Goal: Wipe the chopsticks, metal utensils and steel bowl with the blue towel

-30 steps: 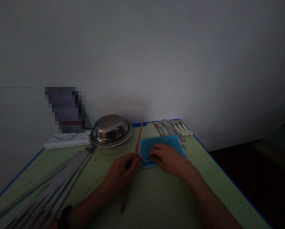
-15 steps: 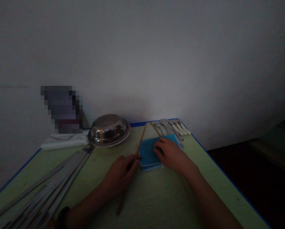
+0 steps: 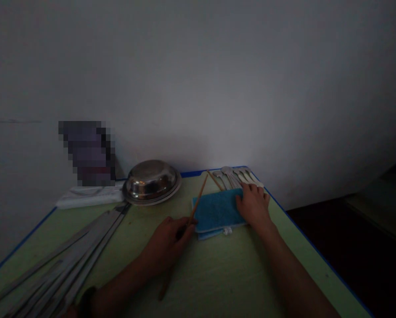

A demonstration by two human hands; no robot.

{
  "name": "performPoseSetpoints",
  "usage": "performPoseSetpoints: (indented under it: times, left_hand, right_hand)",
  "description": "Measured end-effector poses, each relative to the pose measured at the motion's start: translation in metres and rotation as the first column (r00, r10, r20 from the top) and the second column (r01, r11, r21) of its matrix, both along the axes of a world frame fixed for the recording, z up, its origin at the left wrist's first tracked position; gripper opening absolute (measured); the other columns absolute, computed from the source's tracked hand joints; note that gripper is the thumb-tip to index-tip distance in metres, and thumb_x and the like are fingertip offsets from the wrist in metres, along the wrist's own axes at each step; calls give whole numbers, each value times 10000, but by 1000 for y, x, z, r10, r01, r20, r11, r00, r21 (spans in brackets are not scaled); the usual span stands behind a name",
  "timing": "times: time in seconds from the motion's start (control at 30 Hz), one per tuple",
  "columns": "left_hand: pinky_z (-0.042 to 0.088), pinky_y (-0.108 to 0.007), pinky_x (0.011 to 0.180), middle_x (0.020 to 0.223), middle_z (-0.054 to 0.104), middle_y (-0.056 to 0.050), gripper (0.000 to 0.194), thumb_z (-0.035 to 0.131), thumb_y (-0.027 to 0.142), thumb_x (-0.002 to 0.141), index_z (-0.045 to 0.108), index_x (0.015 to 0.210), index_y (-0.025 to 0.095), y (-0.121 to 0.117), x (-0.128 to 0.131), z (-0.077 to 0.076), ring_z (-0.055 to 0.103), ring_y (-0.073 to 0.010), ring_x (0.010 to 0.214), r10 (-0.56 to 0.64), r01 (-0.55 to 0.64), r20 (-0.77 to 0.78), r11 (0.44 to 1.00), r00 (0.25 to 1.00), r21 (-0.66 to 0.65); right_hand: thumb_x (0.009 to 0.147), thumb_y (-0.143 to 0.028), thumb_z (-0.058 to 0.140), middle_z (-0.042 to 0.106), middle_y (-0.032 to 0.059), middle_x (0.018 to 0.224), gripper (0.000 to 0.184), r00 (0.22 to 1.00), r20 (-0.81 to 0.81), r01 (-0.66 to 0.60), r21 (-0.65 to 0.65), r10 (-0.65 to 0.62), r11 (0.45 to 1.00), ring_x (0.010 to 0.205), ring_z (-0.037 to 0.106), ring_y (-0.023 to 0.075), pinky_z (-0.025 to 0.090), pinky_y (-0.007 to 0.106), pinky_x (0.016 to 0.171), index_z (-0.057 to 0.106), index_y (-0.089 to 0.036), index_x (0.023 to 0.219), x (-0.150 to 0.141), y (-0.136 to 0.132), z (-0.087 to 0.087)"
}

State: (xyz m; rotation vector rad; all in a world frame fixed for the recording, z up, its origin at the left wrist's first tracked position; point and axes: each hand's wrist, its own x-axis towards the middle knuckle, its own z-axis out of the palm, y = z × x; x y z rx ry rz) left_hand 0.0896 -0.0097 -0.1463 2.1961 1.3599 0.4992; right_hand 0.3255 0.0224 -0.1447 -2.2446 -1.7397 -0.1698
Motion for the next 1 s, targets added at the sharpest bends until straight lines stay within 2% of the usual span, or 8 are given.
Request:
performPoseSetpoints:
  times: [0.17,0.27,0.37,0.47,0.6,0.77,0.87,1.0]
  left_hand:
    - [418,-250,636,786,667,-1,310,377,354,890,635,989,214,-2,-1,5,585,-169,703,-75,82,131,995,989,-52]
    - [381,-207,549,681,610,28,323,357,359,905,632,886,192,-4,-2,8,551,-122,583,-153,170,188,982,970,-77]
    - [359,-198,518,623,556,38,352,337,369,912,622,832,179,-6,-1,10,522,-111,546,-173,191,186,978,967,-83]
    - [370,-204,536,647,580,35,340,335,367,913,616,852,186,-6,-1,11,541,-119,572,-155,172,168,981,974,-92]
    - [385,-219,574,677,610,26,311,350,340,907,619,871,189,-6,-1,12,570,-129,600,-157,171,149,981,976,-91]
    - [384,-217,549,666,604,24,307,351,338,907,611,866,182,-6,-1,9,575,-131,594,-112,127,161,988,981,-85]
    - [386,-217,552,676,611,26,306,346,341,909,605,860,185,-6,0,7,577,-130,598,-95,108,175,992,980,-69]
    - [385,-220,545,664,611,23,315,348,351,904,606,845,179,-6,0,7,577,-134,593,-89,101,165,993,982,-64]
  right_hand:
    - [801,-260,453,583,136,1049,219,998,-59,39,61,-35,997,1033,470,304,314,409,810,582,-151,941,1,1,5]
    - [818,-290,422,619,107,906,196,974,-224,9,168,29,986,914,535,260,346,381,783,543,-155,894,-4,1,16]
    - [831,-369,396,614,68,803,231,869,-471,-7,300,154,954,748,564,200,385,307,683,490,-170,900,-11,-2,28]
    - [826,-426,394,592,40,759,260,757,-611,26,383,232,924,666,549,174,384,271,603,457,-187,908,-17,-4,33]
    - [827,-468,375,507,-24,616,297,627,-745,77,351,229,933,533,482,143,353,243,507,421,-198,941,-17,-4,32]
    - [815,-485,370,420,-65,541,306,560,-796,65,318,229,946,465,424,127,325,229,455,412,-210,943,-14,-1,25]
    - [798,-385,419,500,-47,571,290,596,-769,-100,212,229,972,486,477,146,351,239,466,388,-198,1017,-17,-2,21]
    - [742,-204,458,610,28,736,328,808,-537,-252,56,242,966,652,572,181,415,278,607,427,-171,1067,-26,-6,15]
